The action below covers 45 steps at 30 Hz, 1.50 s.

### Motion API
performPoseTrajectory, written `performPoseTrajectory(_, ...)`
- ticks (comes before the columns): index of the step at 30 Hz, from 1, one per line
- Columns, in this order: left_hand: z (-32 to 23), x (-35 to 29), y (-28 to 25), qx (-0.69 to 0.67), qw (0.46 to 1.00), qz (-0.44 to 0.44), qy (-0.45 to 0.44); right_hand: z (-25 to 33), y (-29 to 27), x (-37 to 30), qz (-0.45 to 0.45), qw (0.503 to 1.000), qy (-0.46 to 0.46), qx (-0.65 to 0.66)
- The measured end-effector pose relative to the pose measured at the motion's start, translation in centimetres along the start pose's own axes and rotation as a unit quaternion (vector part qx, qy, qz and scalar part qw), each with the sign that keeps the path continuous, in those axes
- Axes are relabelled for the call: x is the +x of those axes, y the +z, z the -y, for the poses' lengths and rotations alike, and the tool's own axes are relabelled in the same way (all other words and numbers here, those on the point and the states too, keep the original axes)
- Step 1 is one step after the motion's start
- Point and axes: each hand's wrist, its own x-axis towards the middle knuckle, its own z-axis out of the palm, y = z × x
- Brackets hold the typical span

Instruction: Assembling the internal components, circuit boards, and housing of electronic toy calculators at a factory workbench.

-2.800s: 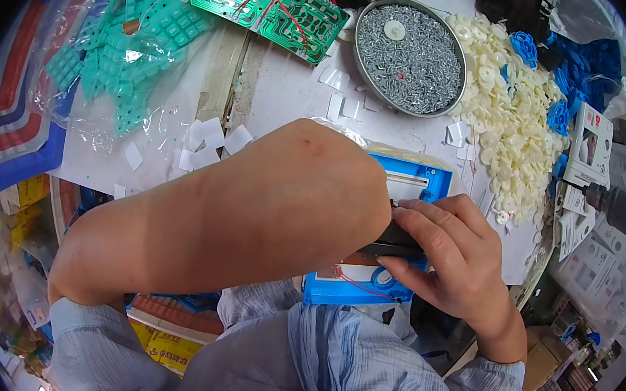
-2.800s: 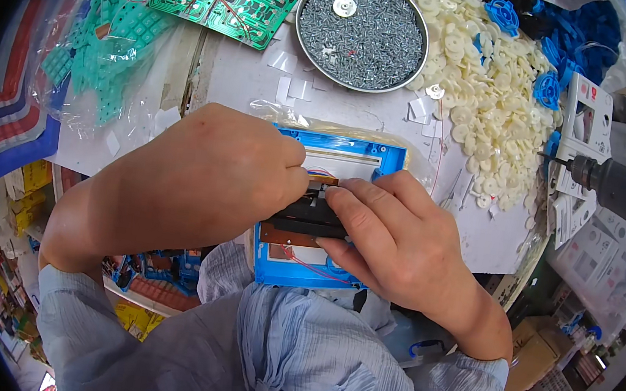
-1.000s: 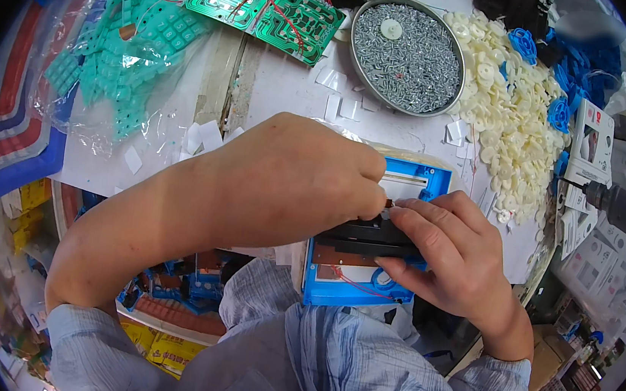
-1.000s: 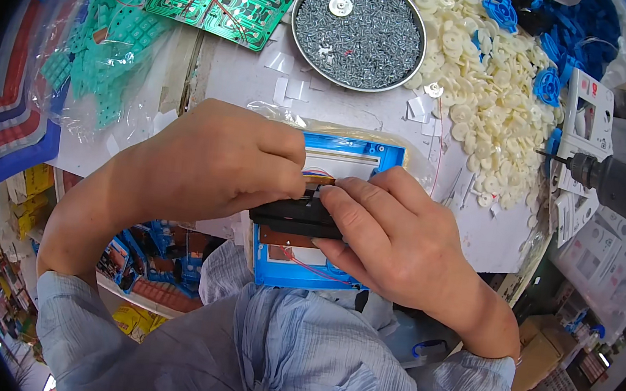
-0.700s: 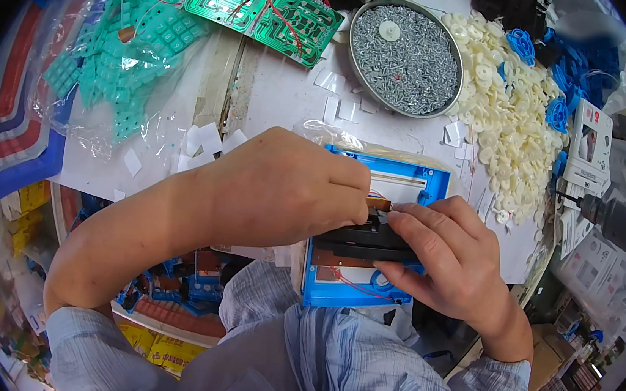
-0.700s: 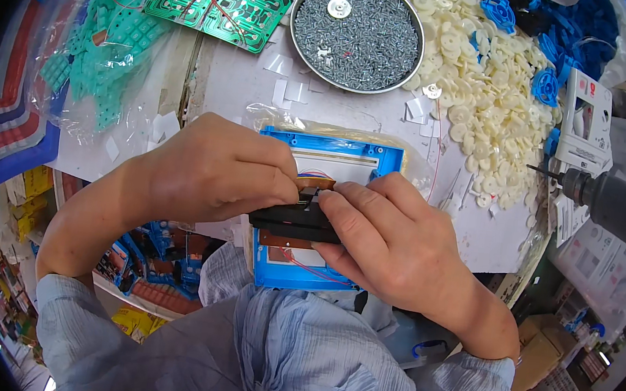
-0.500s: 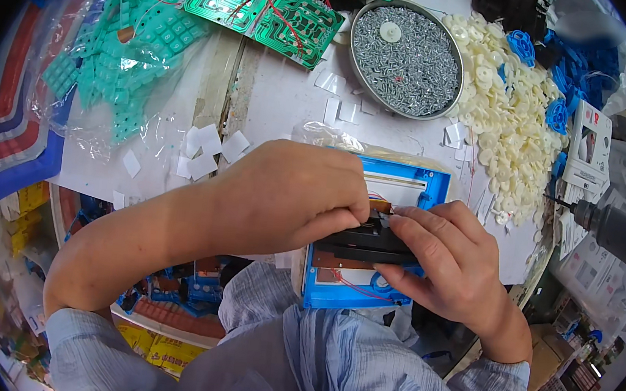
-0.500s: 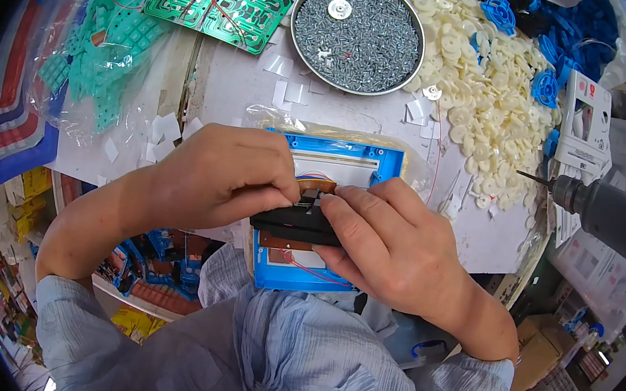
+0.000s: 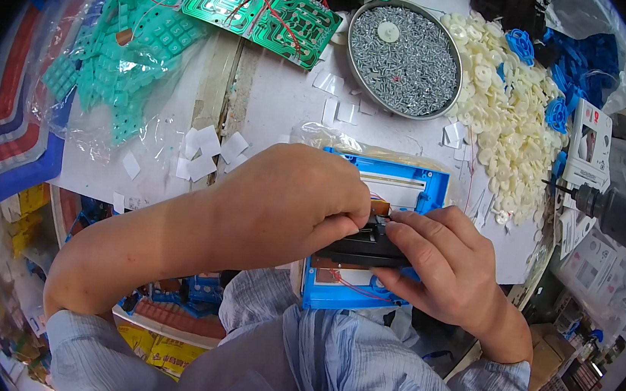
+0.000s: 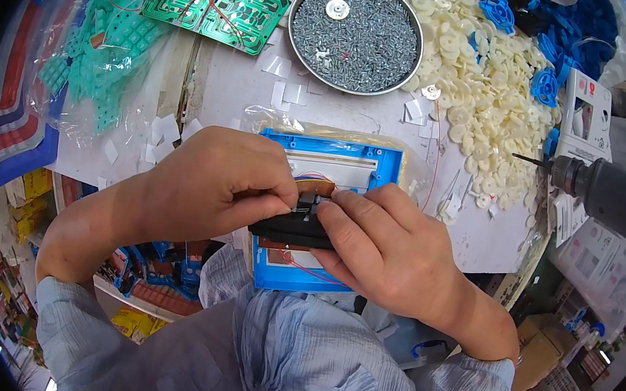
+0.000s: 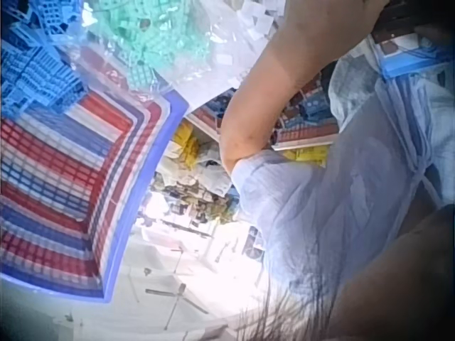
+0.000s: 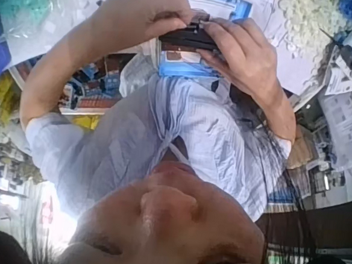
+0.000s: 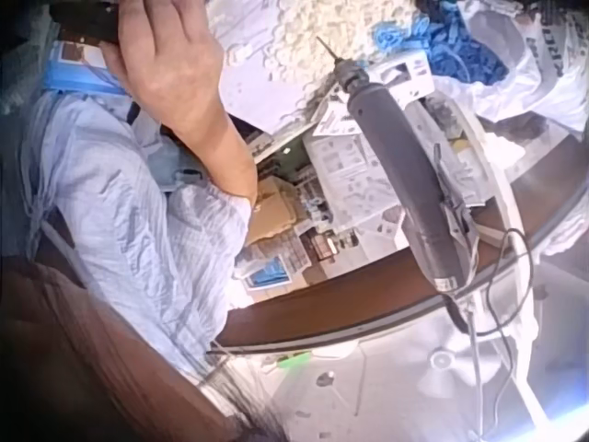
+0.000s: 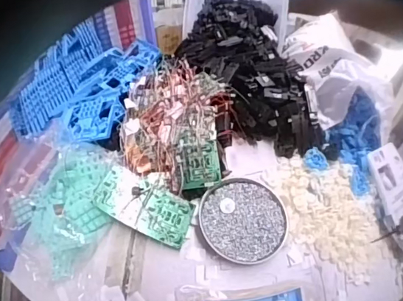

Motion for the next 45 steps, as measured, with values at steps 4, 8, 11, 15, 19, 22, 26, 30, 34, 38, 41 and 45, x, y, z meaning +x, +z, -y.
performPoseTrajectory(4,-0.2,0.1,0.1,0.025,1.0,0.01,0.002,0.2,0.1,0.1,-0.001,1.0,-0.004,-0.001)
performPoseTrajectory(8,-0.2,0.9,-0.3,0.052,0.997,0.052,0.015,0.3,-0.1,0.0,0.009,1.0,-0.004,-0.002)
performPoseTrajectory(11,0.1,0.9,-0.5,0.102,0.989,0.068,0.077,0.2,-0.1,-0.1,0.004,1.0,-0.007,-0.001)
performPoseTrajectory(15,0.6,0.3,-0.4,0.142,0.981,0.048,0.125,0.2,-0.1,-0.1,0.003,1.0,-0.004,0.005)
performPoseTrajectory(19,0.0,-0.4,-0.8,0.154,0.981,0.073,0.097,0.2,-0.1,-0.1,0.004,1.0,-0.005,0.004)
performPoseTrajectory(22,0.0,-0.8,-0.6,0.069,0.995,0.054,0.057,0.3,-0.1,-0.2,0.0,1.0,-0.005,0.0)
performPoseTrajectory(26,-0.2,-1.1,-0.6,-0.01,0.999,-0.029,0.03,0.5,0.0,-0.6,-0.002,1.0,0.015,0.003)
performPoseTrajectory(30,-0.7,0.9,-1.7,0.142,0.981,-0.13,0.024,0.7,0.1,-1.2,-0.005,0.999,0.032,0.009)
performPoseTrajectory(34,0.9,6.7,-2.0,0.297,0.939,-0.158,0.063,0.5,0.4,-1.5,-0.032,0.998,0.04,0.026)
performPoseTrajectory(38,3.1,11.0,-1.0,0.409,0.903,-0.11,0.066,0.6,1.0,-2.1,-0.072,0.995,0.05,0.048)
performPoseTrajectory(41,4.8,12.1,-0.9,0.441,0.894,-0.028,0.073,1.0,0.3,-2.6,-0.1,0.991,0.062,0.057)
performPoseTrajectory(45,5.9,11.7,-0.9,0.439,0.895,-0.019,0.079,0.3,-5.2,-6.8,-0.221,0.973,0.036,-0.053)
